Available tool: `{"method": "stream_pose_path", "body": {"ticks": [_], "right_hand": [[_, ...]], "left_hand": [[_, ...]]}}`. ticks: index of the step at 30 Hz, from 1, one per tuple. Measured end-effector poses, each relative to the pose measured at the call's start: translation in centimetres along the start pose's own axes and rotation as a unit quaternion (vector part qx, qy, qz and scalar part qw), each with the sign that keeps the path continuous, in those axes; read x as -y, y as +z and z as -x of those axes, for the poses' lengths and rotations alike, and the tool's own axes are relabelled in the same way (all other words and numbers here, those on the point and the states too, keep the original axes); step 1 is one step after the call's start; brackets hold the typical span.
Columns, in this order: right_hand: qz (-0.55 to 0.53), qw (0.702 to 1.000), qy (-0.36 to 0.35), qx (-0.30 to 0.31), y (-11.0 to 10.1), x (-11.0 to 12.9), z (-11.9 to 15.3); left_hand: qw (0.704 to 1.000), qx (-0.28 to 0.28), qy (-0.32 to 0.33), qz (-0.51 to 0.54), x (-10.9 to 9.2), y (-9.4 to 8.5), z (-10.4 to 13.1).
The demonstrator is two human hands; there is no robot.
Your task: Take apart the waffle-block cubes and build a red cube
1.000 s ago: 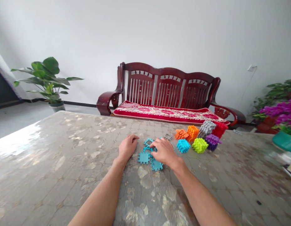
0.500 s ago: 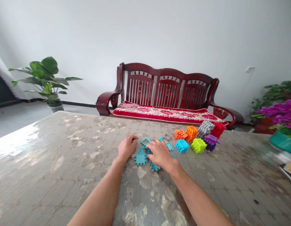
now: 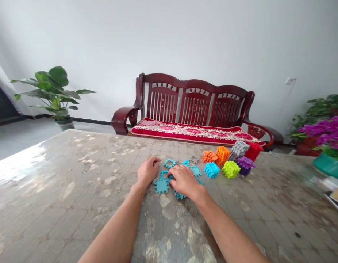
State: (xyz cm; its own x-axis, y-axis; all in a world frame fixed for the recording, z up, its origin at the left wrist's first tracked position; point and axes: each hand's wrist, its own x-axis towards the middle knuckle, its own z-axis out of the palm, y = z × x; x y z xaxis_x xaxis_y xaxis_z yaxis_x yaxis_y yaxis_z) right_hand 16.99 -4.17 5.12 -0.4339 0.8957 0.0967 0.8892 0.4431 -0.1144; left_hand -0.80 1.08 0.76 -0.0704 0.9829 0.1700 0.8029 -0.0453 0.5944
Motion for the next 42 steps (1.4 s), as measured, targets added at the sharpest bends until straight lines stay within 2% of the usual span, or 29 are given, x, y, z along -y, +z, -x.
{"method": "stream_pose_path", "body": {"ticks": [4, 8, 16, 19, 22, 25, 29, 32, 35, 38, 42], "right_hand": [[0.002, 1.0, -0.015, 0.012, 0.1, 0.1, -0.1], [0.012, 1.0, -0.025, -0.009, 0.4, 0.0, 0.0], [0.045, 0.999, 0.006, -0.03, 0.4, -0.4, 0.0], [0.036, 0.998, 0.003, -0.055, 0.6, -0.4, 0.0], [0.007, 0.994, 0.018, -0.106, 0.5, -0.7, 0.4], [-0.028, 0.983, 0.062, -0.168, -0.3, -2.0, 1.2], [-0.045, 0.958, 0.165, -0.231, -1.8, -6.1, 3.4], [-0.036, 0.935, 0.252, -0.245, -2.6, -9.5, 5.4], [-0.023, 0.918, 0.311, -0.245, -3.0, -11.8, 6.8], [-0.011, 0.911, 0.34, -0.232, -3.2, -12.5, 7.3], [-0.003, 0.912, 0.355, -0.205, -3.4, -12.1, 7.1]], "left_hand": [[1.0, -0.002, 0.001, 0.001, 0.1, 0.1, 0.0], [1.0, -0.002, 0.0, 0.001, 0.1, 0.1, -0.1], [1.0, -0.003, -0.004, 0.006, 0.0, 0.1, 0.0], [1.0, -0.002, -0.006, 0.005, -0.1, 0.0, 0.1], [1.0, -0.002, -0.003, 0.003, -0.1, -0.1, 0.1], [1.0, -0.001, 0.0, 0.0, 0.0, -0.1, 0.0], [1.0, 0.002, -0.001, -0.007, 0.1, 0.0, -0.1], [1.0, 0.003, 0.001, -0.011, 0.2, 0.1, -0.1], [1.0, 0.0, 0.006, -0.012, 0.2, 0.1, -0.1], [1.0, 0.001, 0.007, -0.013, 0.3, 0.1, -0.2], [1.0, 0.005, 0.006, -0.016, 0.4, 0.1, -0.2]]}}
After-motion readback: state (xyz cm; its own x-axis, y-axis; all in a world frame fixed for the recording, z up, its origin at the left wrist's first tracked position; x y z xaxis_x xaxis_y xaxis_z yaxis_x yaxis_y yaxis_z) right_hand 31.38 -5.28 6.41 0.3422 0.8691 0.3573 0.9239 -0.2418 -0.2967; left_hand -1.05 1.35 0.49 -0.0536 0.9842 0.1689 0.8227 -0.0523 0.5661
